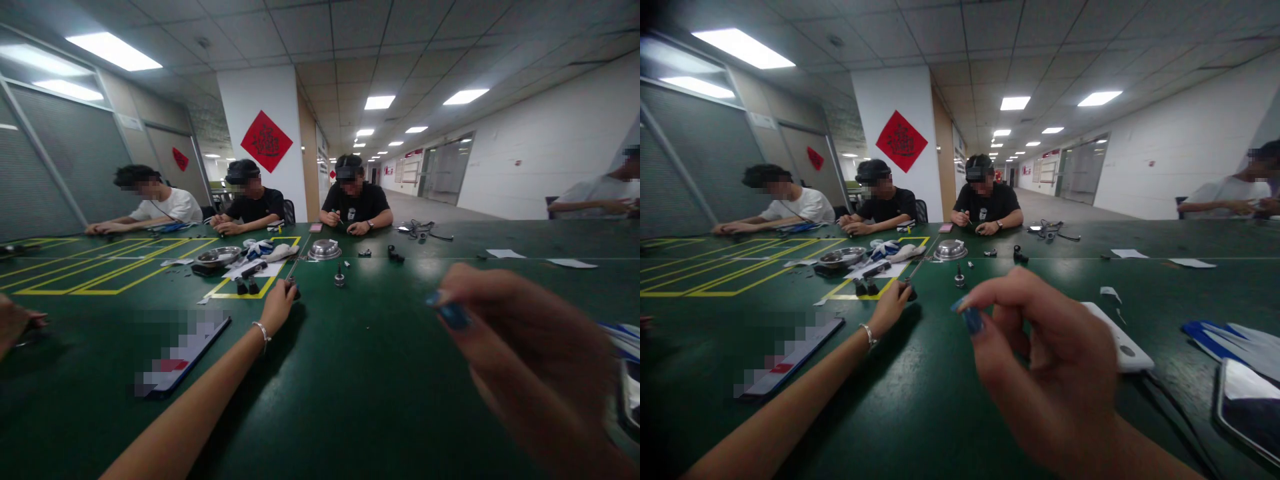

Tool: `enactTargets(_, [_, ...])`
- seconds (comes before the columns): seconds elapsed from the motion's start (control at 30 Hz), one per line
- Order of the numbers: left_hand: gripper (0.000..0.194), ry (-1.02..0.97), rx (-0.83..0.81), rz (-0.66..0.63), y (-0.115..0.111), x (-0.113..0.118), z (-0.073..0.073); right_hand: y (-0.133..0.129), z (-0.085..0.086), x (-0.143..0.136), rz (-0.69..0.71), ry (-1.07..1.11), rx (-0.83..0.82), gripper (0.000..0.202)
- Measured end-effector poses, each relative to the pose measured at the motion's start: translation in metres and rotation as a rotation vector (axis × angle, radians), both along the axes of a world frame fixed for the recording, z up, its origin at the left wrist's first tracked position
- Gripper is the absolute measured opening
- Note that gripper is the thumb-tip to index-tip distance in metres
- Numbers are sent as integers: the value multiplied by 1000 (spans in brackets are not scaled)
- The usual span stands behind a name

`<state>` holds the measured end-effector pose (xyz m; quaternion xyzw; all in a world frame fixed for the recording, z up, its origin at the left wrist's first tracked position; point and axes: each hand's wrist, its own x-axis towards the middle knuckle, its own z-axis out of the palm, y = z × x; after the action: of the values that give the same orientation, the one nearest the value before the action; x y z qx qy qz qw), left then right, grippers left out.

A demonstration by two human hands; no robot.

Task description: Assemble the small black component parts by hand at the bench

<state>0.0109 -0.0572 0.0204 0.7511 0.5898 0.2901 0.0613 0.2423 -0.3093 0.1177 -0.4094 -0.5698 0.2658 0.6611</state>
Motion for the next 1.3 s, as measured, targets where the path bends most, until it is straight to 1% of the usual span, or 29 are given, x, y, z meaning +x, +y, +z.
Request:
enactTargets(0.07, [15, -21, -23, -97, -9, 16, -6, 21, 0, -8, 7, 57, -17, 22])
enactTargets(0.13, [14, -35, -42, -182, -18, 29, -14, 38, -7, -12, 66, 134, -156, 31])
enactTargets(0.2, [12, -62, -55, -261, -26, 39, -22, 48, -18, -11, 122, 197, -263, 40])
enactTargets(0.27, [12, -89, -66, -320, -33, 44, -25, 50, -29, -9, 158, 212, -309, 43])
enactTargets(0.4, [15, -110, -109, -379, -39, 47, -25, 52, -50, -5, 222, 207, -304, 37])
enactTargets(0.5, [17, -116, -132, -403, -39, 48, -23, 60, -66, -2, 267, 238, -305, 34])
enactTargets(0.57, [16, -127, -141, -411, -39, 48, -22, 68, -76, 0, 269, 243, -333, 37])
enactTargets(0.67, [15, -149, -161, -422, -40, 48, -20, 78, -86, 3, 251, 231, -395, 43])
enactTargets(0.77, [16, -166, -174, -425, -41, 48, -19, 85, -92, 4, 241, 250, -440, 48])
enactTargets(0.87, [17, -164, -176, -444, -42, 47, -19, 89, -98, 5, 197, 224, -441, 45])
enactTargets(0.93, [19, -152, -178, -485, -43, 48, -19, 90, -101, 5, 131, 140, -422, 41])
enactTargets(1.0, [19, -142, -186, -546, -44, 49, -19, 92, -103, 5, 51, 60, -404, 43])
enactTargets(1.13, [19, -115, -217, -658, -52, 53, -17, 94, -106, 8, -83, 25, -349, 50])
enactTargets(1.2, [18, -113, -230, -699, -57, 56, -15, 95, -107, 10, -109, 21, -317, 50])
enactTargets(1.3, [17, -117, -241, -752, -63, 60, -14, 96, -111, 11, -63, -19, -309, 49])
